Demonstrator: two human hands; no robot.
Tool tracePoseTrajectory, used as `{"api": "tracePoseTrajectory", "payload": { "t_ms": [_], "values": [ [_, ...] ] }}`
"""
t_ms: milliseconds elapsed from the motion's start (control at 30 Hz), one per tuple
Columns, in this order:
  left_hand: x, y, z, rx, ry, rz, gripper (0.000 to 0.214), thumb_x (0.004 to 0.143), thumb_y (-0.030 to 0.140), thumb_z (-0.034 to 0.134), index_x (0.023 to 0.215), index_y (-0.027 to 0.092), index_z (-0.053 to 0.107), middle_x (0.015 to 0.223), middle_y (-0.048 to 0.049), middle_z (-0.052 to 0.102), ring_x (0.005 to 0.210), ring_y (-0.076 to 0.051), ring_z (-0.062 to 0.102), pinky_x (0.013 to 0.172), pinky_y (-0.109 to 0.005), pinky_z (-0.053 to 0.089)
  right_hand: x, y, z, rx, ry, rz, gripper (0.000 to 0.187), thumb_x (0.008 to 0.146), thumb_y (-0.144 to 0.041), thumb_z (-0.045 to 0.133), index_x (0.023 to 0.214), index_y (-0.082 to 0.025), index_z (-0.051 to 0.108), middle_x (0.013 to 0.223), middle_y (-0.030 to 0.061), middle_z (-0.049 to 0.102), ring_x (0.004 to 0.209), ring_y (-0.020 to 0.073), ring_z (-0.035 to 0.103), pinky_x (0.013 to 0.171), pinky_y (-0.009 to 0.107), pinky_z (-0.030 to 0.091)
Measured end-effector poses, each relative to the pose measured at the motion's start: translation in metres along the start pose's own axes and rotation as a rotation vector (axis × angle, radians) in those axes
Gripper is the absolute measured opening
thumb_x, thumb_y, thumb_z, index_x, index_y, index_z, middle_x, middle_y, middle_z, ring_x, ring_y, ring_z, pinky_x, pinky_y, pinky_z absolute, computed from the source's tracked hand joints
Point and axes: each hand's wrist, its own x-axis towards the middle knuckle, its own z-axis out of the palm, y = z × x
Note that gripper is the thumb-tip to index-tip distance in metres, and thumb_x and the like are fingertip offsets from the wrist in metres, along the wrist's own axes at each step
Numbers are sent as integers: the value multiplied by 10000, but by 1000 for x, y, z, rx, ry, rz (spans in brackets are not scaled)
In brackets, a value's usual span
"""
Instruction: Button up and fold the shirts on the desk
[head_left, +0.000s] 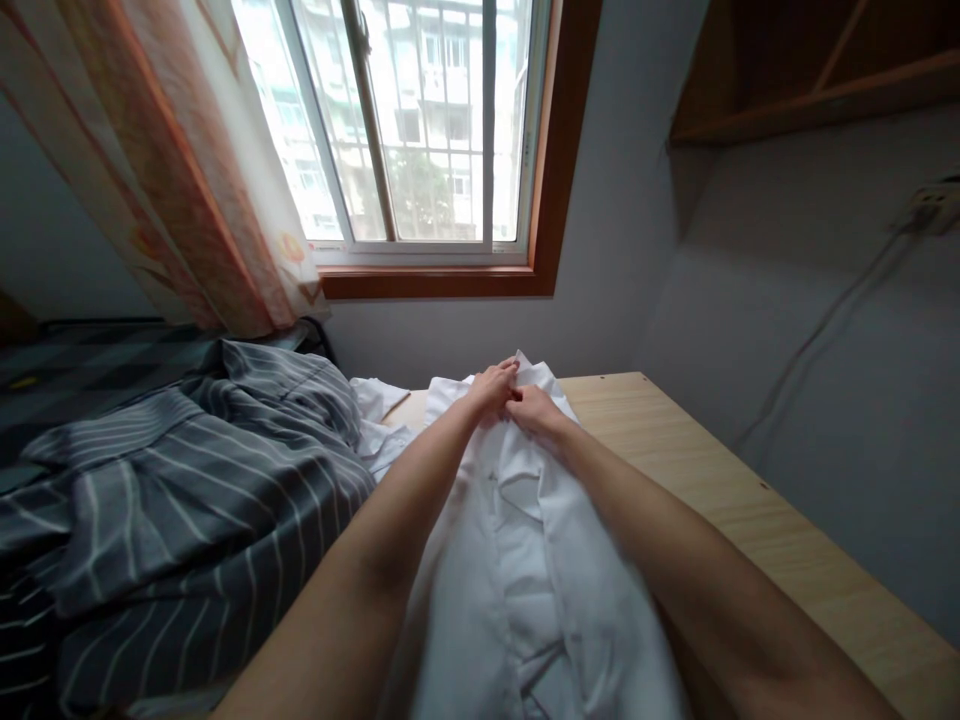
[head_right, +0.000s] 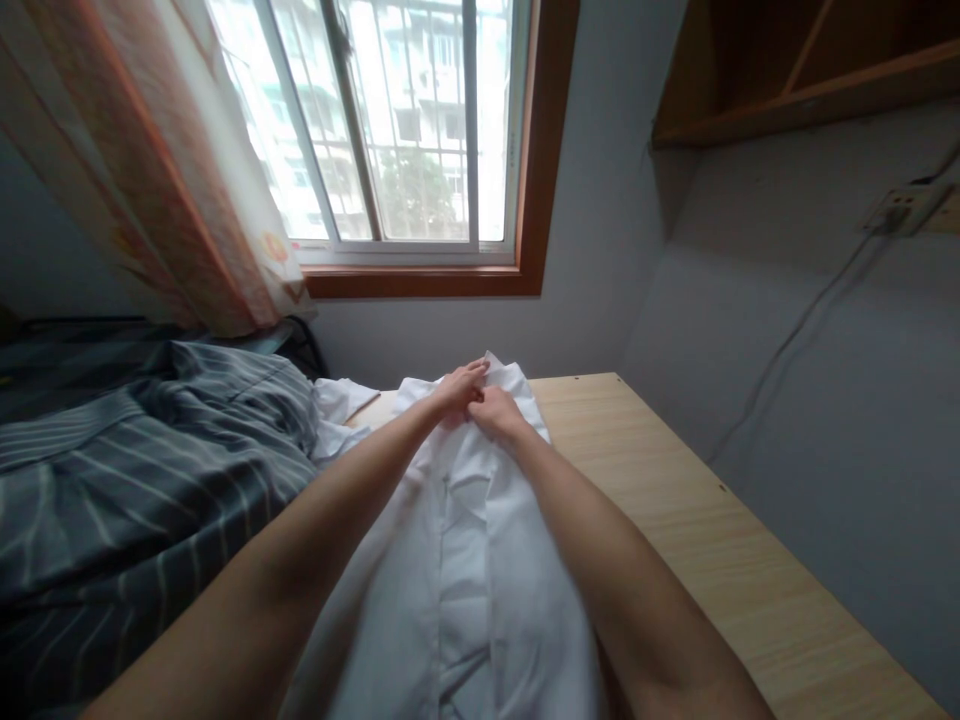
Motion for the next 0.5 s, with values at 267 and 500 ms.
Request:
{"api": "tracePoseTrajectory", "payload": {
  "t_ms": [267,500],
  "values": [
    [-13,-5,-13,582,-368,585,512,871,106,502,1316,357,548,1507,17,425,1431,-202,287,1180,-431,90,-56,34,2,-181,-50,-322,545,955,-383,443,1399,-69,481,1497,170,409,1406,276,330,1159,394,219],
    [-15,-3,-17,629,-342,645,592,866,133,515,1399,383,451,1487,37,452,1431,-188,295,1175,-423,164,-140,19,-3,-230,-248,-412,795,920,-577,448,1493,-45,304,1559,202,265,1459,307,191,1181,463,164]
  ]
}}
